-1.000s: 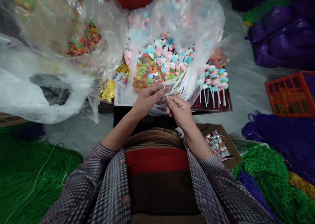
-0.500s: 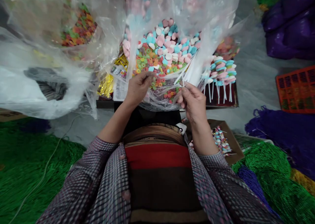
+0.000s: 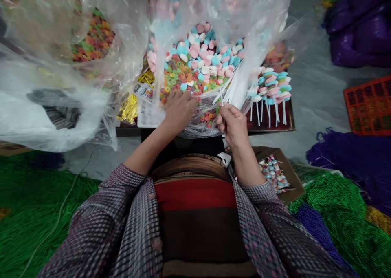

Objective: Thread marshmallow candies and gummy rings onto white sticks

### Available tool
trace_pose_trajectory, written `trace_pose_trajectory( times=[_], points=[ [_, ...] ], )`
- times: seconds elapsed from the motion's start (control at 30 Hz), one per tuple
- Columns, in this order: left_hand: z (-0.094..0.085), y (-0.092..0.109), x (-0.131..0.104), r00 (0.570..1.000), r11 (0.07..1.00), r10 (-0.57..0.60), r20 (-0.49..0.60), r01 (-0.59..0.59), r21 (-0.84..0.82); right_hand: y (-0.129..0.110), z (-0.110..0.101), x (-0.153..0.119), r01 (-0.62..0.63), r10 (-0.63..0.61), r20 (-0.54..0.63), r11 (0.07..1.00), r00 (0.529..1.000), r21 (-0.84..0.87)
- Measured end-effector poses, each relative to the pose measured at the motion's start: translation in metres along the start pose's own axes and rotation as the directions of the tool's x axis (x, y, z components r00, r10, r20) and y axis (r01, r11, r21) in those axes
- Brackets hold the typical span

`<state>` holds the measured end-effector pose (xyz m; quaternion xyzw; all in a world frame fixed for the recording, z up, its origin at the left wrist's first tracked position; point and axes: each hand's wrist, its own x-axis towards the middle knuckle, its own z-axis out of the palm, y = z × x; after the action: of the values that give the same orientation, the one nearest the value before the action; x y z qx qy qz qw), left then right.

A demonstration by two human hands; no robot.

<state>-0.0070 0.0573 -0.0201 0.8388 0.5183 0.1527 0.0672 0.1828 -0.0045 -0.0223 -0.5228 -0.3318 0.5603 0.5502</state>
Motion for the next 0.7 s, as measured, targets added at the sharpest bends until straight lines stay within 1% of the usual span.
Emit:
trace_pose_trajectory(
  times=[0.07,0.13,0.23,0.3,0.4,0.47,0.53,0.63,0.7],
  points=[
    [-0.006,-0.006,0.0,0.999,0.999,-0.044,0.011,0.044,0.009,0.002,0.0,0.0,0.004,-0.004,-0.001,1.0,1.0,0.002],
    [-0.013,-0.008,0.002,0.996,0.996,-0.082,0.028,0.081,0.025,0.003,0.0,0.001,0.01,-0.01,-0.004,1.0,1.0,-0.008],
    [-0.018,-0.001,0.012,0.994,0.994,-0.101,0.048,0.1,0.035,0.004,0.0,0.001,0.025,-0.025,-0.016,1.0,1.0,-0.009],
    [-0.015,0.005,0.019,0.996,0.997,-0.072,0.059,0.07,0.037,0.004,-0.001,0.001,0.031,-0.031,-0.02,0.999,0.999,0.01],
    [-0.001,0.011,0.029,0.999,1.0,-0.024,0.039,0.024,-0.005,0.003,-0.003,0.0,0.044,-0.044,-0.018,0.999,0.999,0.024],
    [0.008,0.01,0.033,1.0,0.999,-0.011,-0.007,0.01,-0.052,0.002,-0.005,0.0,0.055,-0.054,-0.023,0.998,0.998,0.034],
    [0.013,0.005,0.035,0.999,0.997,0.0,-0.032,-0.002,-0.08,0.002,-0.007,0.0,0.062,-0.06,-0.033,0.997,0.998,0.051],
    [0.011,-0.005,0.035,1.0,0.99,-0.009,-0.023,0.006,-0.144,0.003,-0.011,0.001,0.068,-0.066,-0.046,0.996,0.997,0.051],
    [0.005,-0.01,0.034,0.999,0.962,-0.035,-0.014,0.03,-0.272,0.004,-0.013,0.002,0.07,-0.068,-0.048,0.997,0.997,0.03]
  ],
)
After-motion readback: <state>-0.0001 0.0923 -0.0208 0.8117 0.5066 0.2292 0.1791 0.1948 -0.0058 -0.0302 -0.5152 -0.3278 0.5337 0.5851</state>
